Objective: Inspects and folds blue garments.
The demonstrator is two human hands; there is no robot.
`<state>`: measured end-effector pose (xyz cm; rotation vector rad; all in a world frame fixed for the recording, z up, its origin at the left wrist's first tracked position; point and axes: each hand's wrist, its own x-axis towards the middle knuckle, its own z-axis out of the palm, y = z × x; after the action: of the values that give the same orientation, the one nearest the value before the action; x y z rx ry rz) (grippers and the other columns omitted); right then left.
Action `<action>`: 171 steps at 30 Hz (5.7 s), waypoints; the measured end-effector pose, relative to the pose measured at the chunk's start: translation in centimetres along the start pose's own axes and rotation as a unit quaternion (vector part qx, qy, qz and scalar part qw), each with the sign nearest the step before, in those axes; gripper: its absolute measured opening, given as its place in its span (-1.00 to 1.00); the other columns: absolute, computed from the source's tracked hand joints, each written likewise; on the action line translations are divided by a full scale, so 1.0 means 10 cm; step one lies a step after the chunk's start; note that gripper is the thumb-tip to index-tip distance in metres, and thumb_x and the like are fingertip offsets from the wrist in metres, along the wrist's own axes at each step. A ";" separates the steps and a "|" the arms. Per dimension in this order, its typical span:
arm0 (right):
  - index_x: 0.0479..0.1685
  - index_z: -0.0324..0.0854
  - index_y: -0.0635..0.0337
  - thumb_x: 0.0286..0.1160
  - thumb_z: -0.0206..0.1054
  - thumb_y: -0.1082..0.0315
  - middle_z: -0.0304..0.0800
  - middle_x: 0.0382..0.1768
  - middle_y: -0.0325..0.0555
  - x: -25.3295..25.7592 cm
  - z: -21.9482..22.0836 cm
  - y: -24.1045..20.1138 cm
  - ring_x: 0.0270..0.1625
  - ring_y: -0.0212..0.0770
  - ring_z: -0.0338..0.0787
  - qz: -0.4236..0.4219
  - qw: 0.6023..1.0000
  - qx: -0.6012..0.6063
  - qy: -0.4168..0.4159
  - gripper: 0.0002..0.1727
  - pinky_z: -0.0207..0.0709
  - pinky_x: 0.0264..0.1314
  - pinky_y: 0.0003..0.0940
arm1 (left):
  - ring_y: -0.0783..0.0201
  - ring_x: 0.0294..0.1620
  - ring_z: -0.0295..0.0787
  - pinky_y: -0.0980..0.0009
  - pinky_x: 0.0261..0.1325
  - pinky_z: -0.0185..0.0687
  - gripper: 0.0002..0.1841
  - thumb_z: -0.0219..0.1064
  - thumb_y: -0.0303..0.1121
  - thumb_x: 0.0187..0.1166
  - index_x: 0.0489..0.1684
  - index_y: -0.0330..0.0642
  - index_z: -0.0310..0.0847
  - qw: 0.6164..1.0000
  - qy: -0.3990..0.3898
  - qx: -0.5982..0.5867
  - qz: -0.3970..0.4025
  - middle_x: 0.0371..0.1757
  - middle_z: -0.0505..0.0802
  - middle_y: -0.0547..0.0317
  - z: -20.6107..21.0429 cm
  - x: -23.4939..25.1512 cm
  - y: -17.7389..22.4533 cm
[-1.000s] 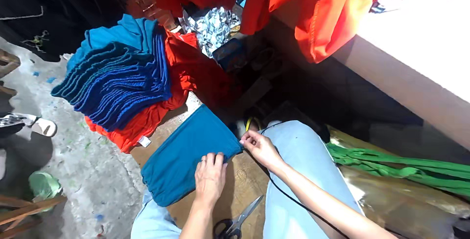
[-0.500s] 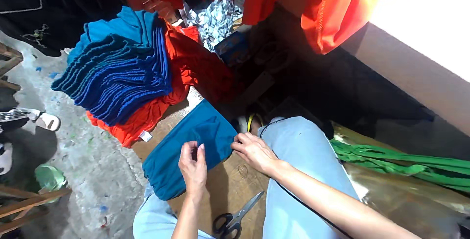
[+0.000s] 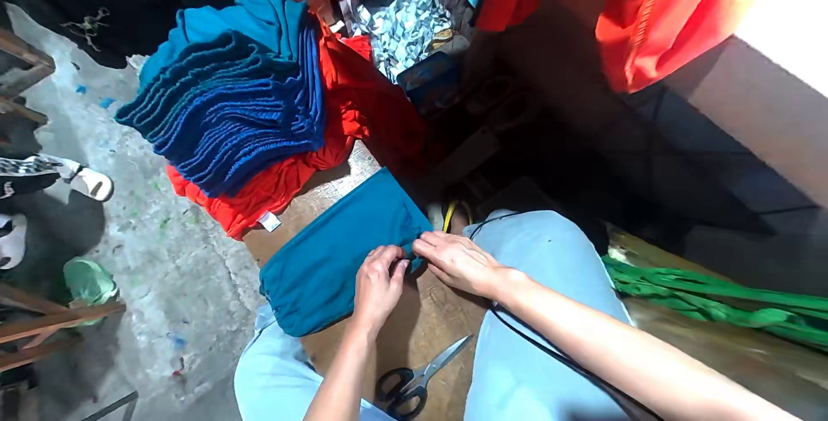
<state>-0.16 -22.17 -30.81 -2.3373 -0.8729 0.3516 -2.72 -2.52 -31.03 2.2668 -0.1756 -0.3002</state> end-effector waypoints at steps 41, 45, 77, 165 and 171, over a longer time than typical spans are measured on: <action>-0.55 0.66 0.05 0.16 0.30 0.23 0.53 -0.50 -0.28 1.08 -1.51 -0.94 -0.41 -0.35 0.61 -0.280 0.946 -0.081 -0.146 -0.87 0.43 -0.47 -0.39 | 0.19 0.00 0.86 0.24 0.08 0.78 -0.76 0.37 -0.26 0.53 -0.12 -0.25 0.82 0.979 0.147 -0.011 0.144 -0.06 0.88 0.03 -1.24 -0.92 -0.03; -0.59 0.64 -0.04 0.20 0.21 0.15 0.52 -0.48 -0.38 0.88 -1.77 -1.19 -0.40 -0.46 0.60 -0.323 0.937 -0.121 -0.053 -0.82 0.44 -0.49 -0.49 | 0.47 -0.23 0.81 0.54 -0.04 0.73 -0.74 0.27 -0.25 0.66 -0.15 -0.27 0.78 0.964 0.177 -0.031 0.196 -0.28 0.88 0.13 -1.67 -1.08 0.37; -0.41 0.76 0.11 0.54 0.33 0.25 0.73 -0.28 -0.39 -0.47 -2.19 -2.05 -0.11 -0.65 0.68 -0.340 0.927 0.143 0.061 -0.79 0.53 -0.14 -0.84 | 0.58 -0.02 0.81 0.64 0.07 0.74 -0.79 0.42 -0.34 0.57 0.10 0.11 0.76 0.909 0.195 -0.230 0.288 0.00 0.88 0.47 -2.13 -2.07 1.57; -0.23 0.77 -0.30 0.62 0.30 0.20 0.84 -0.32 -0.61 -0.91 -1.64 -1.28 -0.32 -0.66 0.77 -0.007 0.873 0.340 0.349 -0.85 0.68 -0.25 -0.73 | 0.45 -0.09 0.87 0.47 0.08 0.82 -0.73 0.48 -0.55 0.35 -0.01 -0.37 0.70 0.883 0.288 -0.352 0.120 -0.15 0.91 0.19 -1.36 -1.88 1.11; -0.22 0.80 -0.36 0.55 0.40 0.04 0.86 -0.32 -0.58 -0.97 -1.18 -0.99 -0.38 -0.69 0.75 0.009 0.855 0.418 0.305 -0.92 0.62 -0.34 -0.77 | 0.49 -0.07 0.87 0.57 0.07 0.78 -0.69 0.46 -0.32 0.50 0.05 -0.37 0.77 0.907 0.332 -0.038 0.255 -0.11 0.93 0.10 -1.64 -1.94 1.50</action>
<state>-7.26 -28.09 -15.06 -1.4767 -0.2762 -0.0331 -17.31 3.94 -6.19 2.0260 -0.3744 0.7221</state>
